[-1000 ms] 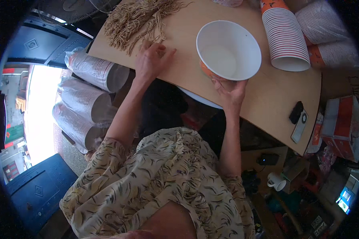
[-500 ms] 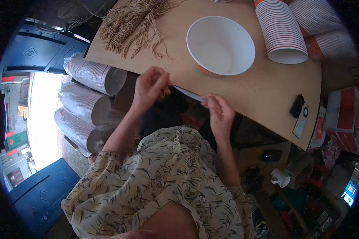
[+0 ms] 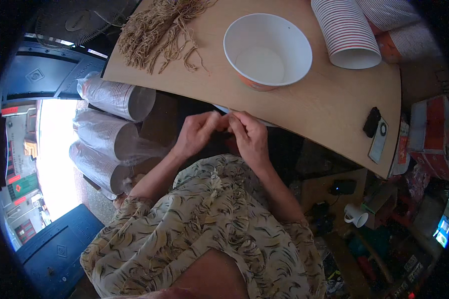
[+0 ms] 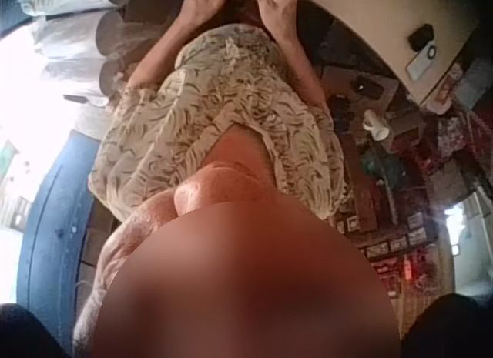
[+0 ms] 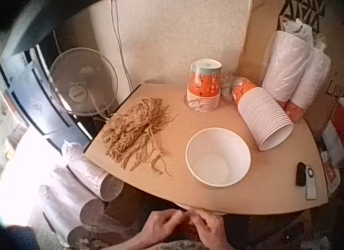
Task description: Attaching strings to paper buckets by threading them through holes and tying knots.
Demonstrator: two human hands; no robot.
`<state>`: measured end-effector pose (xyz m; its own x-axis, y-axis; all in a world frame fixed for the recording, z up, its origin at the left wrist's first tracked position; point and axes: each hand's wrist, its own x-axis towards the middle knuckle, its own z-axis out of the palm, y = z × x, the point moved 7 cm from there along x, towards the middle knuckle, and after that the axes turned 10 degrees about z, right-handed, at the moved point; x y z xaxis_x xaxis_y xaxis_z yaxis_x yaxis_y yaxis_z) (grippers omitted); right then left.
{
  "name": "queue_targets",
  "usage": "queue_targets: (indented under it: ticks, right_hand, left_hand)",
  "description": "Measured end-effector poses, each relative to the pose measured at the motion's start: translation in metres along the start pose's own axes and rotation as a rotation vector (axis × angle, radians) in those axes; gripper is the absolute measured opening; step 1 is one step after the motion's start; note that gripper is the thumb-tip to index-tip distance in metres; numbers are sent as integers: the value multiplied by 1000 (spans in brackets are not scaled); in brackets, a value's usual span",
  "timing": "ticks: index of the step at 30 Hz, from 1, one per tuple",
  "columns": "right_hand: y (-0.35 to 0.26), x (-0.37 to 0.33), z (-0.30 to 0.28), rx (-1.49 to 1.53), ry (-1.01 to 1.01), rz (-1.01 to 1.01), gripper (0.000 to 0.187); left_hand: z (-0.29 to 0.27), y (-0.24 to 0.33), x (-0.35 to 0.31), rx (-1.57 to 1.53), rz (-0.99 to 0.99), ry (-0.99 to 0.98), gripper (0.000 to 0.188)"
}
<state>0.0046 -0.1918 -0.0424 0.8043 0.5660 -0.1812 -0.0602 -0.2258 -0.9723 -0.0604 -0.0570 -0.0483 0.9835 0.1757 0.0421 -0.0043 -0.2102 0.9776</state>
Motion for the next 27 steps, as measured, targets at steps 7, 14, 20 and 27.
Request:
queue_targets:
  ticks: [7, 14, 20, 27]
  right_hand:
    - [40, -42, 4, -217, -173, 78, 19]
    - [25, -41, -17, -347, 81, -44, 30]
    - [21, -10, -17, 35, 62, -29, 24]
    - [19, -10, -18, 236, 36, 138, 19]
  left_hand:
    - [-1, -10, 30, -630, -159, 198, 37]
    - [13, 0, 15, -169, -42, -25, 30]
    - [29, 18, 4, 137, 76, -130, 15]
    - [44, 25, -8, 186, 179, -167, 9]
